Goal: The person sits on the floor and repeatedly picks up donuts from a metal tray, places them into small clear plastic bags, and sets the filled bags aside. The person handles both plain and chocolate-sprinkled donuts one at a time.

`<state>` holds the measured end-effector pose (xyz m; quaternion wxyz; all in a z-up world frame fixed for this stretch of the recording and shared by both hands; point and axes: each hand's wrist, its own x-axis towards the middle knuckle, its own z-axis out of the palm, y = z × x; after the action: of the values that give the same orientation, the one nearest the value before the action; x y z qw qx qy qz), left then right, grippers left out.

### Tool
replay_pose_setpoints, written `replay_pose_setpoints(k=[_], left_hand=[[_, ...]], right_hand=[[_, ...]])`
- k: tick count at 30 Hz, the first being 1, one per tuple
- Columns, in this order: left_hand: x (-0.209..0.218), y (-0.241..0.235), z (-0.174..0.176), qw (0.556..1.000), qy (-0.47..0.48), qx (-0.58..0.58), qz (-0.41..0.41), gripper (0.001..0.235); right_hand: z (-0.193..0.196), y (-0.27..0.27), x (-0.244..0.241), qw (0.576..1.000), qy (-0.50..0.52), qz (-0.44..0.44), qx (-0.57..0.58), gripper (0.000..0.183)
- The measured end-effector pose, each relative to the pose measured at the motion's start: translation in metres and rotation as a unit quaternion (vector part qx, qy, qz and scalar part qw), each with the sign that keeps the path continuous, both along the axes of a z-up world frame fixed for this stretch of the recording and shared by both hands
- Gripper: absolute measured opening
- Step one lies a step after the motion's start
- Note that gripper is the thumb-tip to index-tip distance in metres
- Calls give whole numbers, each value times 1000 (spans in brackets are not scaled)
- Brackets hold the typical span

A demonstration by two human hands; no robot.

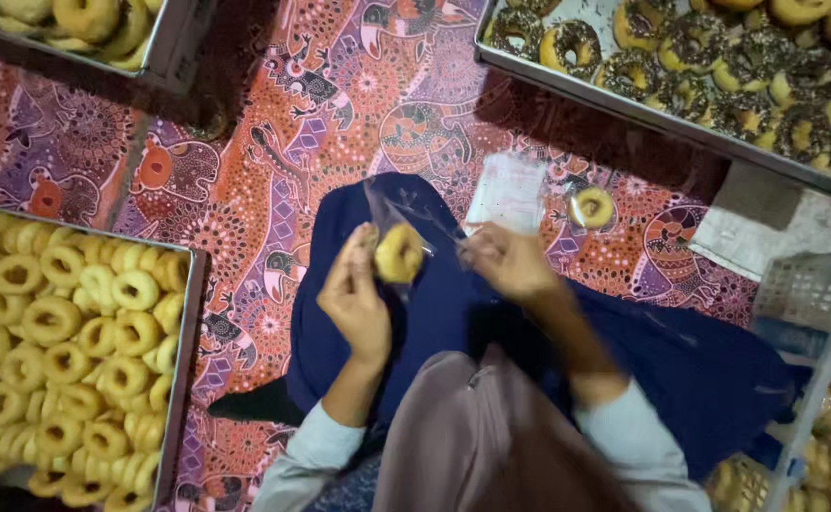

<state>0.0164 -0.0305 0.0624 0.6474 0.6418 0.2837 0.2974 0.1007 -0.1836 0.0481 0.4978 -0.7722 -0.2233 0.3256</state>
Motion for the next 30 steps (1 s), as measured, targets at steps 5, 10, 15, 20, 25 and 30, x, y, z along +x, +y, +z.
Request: replay_pose_setpoints(k=[5,10,15,20,25,30], left_hand=[[-15,-8,-19,957,-32,288,-31,38],[-12,29,-55,966,43,-239,-90,40],[-20,40,-63,984,97,46,-145,23],[-18,29,-52,997,-45,28,-52,19],[-24,22,-57,999,-36,15,-26,22],[-14,-4,-74,950,70,286,-103,7]], right_hand=[[-95,16,-38,916,214,-100,324,52],[-130,21,-20,932,252,-38,258,44],[-84,26,-20,979,2,-117,166,26],[-41,39,-15,944,-187,-213,170,8],[-71,38,-32,940,-195,-203,195,18],[-157,1,-43,933,120,-302,152,27]])
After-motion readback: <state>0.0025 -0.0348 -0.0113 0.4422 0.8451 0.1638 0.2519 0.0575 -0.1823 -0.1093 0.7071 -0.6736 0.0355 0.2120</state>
